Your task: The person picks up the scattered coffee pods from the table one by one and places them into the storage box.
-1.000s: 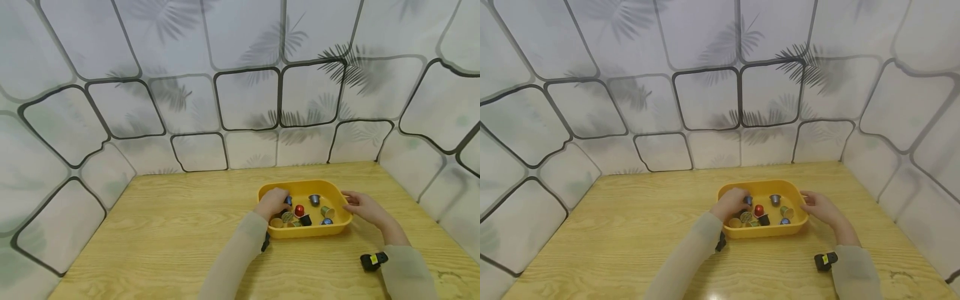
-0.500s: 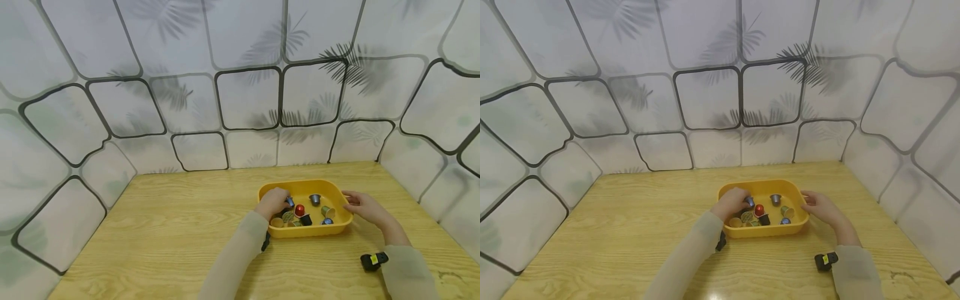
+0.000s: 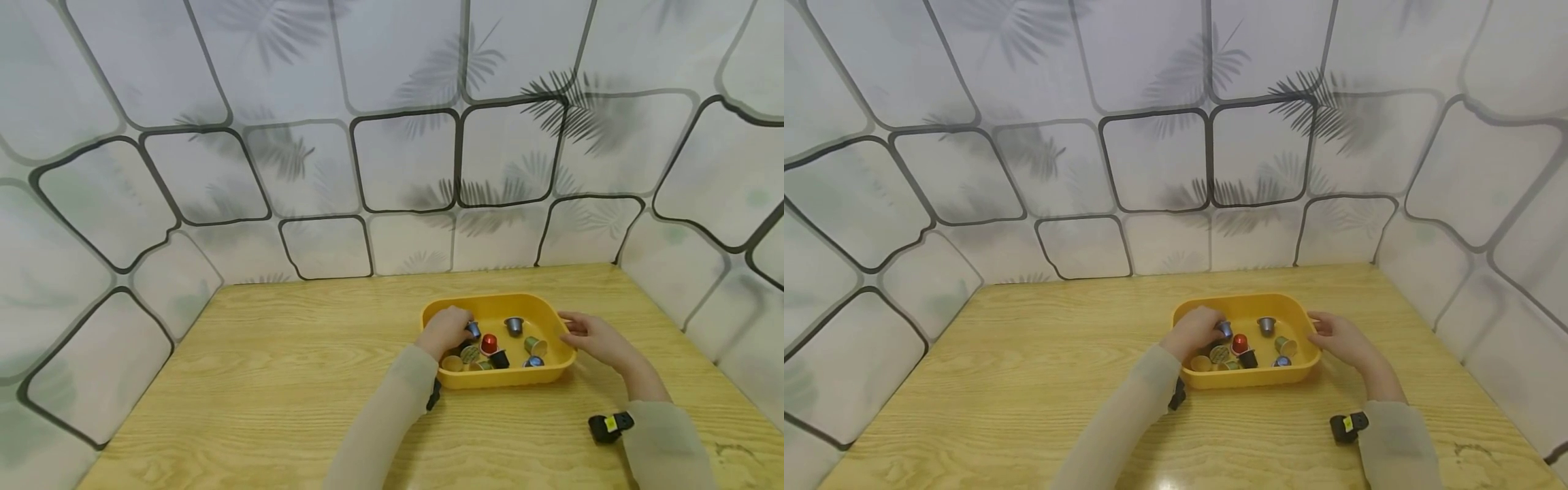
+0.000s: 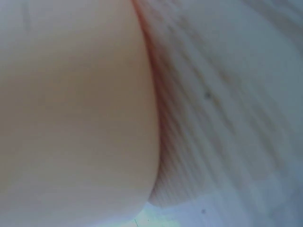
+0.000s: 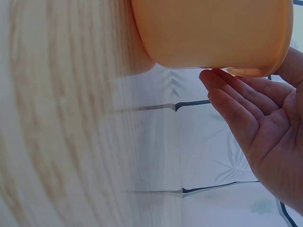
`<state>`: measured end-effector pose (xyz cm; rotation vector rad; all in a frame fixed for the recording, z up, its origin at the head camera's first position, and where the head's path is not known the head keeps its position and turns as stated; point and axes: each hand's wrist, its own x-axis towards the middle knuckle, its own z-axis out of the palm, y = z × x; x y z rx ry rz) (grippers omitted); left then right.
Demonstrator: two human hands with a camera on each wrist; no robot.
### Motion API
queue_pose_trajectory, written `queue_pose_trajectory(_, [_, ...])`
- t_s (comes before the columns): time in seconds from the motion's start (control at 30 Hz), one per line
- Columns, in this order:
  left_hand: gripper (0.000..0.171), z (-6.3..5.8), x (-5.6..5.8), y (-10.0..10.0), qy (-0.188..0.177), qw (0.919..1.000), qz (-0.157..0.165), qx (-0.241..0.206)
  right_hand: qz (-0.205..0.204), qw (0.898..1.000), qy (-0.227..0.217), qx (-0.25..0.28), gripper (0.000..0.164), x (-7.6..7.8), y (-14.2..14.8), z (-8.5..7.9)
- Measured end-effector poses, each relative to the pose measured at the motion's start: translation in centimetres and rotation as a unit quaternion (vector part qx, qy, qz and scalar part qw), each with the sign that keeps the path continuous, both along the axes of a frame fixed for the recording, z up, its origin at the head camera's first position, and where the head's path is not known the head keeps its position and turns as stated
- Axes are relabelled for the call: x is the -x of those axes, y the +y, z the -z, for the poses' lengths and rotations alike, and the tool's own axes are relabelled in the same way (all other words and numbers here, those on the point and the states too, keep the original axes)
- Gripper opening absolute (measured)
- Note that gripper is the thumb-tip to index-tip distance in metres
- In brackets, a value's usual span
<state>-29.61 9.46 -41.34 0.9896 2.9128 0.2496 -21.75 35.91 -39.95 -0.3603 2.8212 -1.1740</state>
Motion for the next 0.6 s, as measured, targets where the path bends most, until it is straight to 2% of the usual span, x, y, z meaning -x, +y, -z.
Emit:
queue_pose_trajectory(0.27, [0.017,-0.1,-0.1,-0.5,0.005,1.0000,-0.002,-0.002,0.002,1.000,-0.001,-0.001,0.055,0.2,-0.3,0.3])
queue_pose_trajectory(0.43, [0.012,-0.4,-0.1,-0.8,0.004,0.9994,-0.011,-0.033,0.001,1.000,-0.002,0.002,0.055,0.5,-0.2,0.5])
queue_pose_trajectory(0.6, [0.031,-0.8,-0.5,-1.1,0.005,0.9983,-0.020,-0.054,0.009,1.000,0.000,0.006,0.057,0.0,0.2,0.1])
